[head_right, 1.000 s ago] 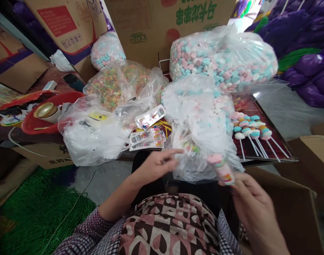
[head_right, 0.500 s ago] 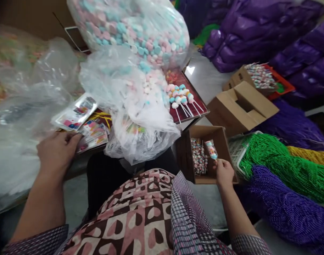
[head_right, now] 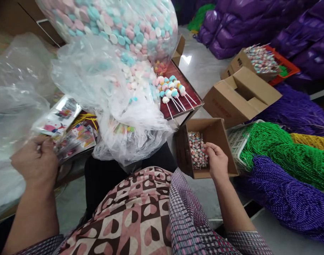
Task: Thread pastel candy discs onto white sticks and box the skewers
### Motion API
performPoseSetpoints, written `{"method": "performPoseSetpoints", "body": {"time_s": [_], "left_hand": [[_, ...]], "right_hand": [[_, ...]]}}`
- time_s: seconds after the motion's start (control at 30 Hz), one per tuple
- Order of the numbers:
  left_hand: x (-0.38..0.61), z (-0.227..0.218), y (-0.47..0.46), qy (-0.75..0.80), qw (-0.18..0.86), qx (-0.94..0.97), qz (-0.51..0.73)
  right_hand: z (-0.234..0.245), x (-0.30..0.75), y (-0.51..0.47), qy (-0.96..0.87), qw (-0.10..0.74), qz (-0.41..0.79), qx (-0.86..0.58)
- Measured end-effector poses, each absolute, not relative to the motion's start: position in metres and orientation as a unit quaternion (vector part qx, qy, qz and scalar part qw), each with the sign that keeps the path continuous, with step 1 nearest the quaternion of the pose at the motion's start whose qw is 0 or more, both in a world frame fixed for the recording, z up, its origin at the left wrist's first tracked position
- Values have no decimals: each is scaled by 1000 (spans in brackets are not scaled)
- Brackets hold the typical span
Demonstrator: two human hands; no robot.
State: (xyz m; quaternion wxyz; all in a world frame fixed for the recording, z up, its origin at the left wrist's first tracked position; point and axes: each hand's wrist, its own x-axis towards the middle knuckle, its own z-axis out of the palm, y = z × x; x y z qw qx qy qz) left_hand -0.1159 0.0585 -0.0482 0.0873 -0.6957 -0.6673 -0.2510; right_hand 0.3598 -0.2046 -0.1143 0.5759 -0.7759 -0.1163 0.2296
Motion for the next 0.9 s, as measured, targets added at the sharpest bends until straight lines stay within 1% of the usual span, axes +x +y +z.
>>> {"method": "performPoseSetpoints", "body": {"time_s": [0.1, 0.17, 0.23, 0.3, 0.43, 0.53, 0.6, 0.67, 0.73, 0.83, 0.9], "left_hand": [[-95, -30, 36, -597, 59, -722, -345], [-70, -17, 21, -554, 37, -748, -364], [-41, -7, 8, -488, 10, -790, -371], [-16, -1, -1, -423, -5, -826, -372], [7, 1, -14, -369, -28, -862, -348], [5, -1, -20, -375, -42, -860, -344], [0, -1, -22, -392, -80, -850, -344], [-3, 2, -21, -422, -159, -826, -338], [-6, 5, -19, -440, -300, -789, -307], [-9, 9, -16, -398, -547, -693, -249], [-11, 8, -16, -380, -640, -616, -259]], "right_hand": [[-68, 331, -176, -190, 620, 285, -706], [-40, 305, -152, -240, 626, 356, -651], [-18, 275, -125, -309, 593, 433, -605], [-3, 245, -96, -387, 546, 479, -569], [10, 199, -53, -487, 475, 505, -531], [9, 184, -43, -474, 477, 527, -520], [6, 180, -45, -458, 492, 538, -509], [3, 179, -49, -450, 505, 545, -496], [1, 178, -52, -451, 513, 543, -488], [1, 179, -54, -462, 513, 525, -497], [1, 179, -55, -467, 509, 514, -508]]}}
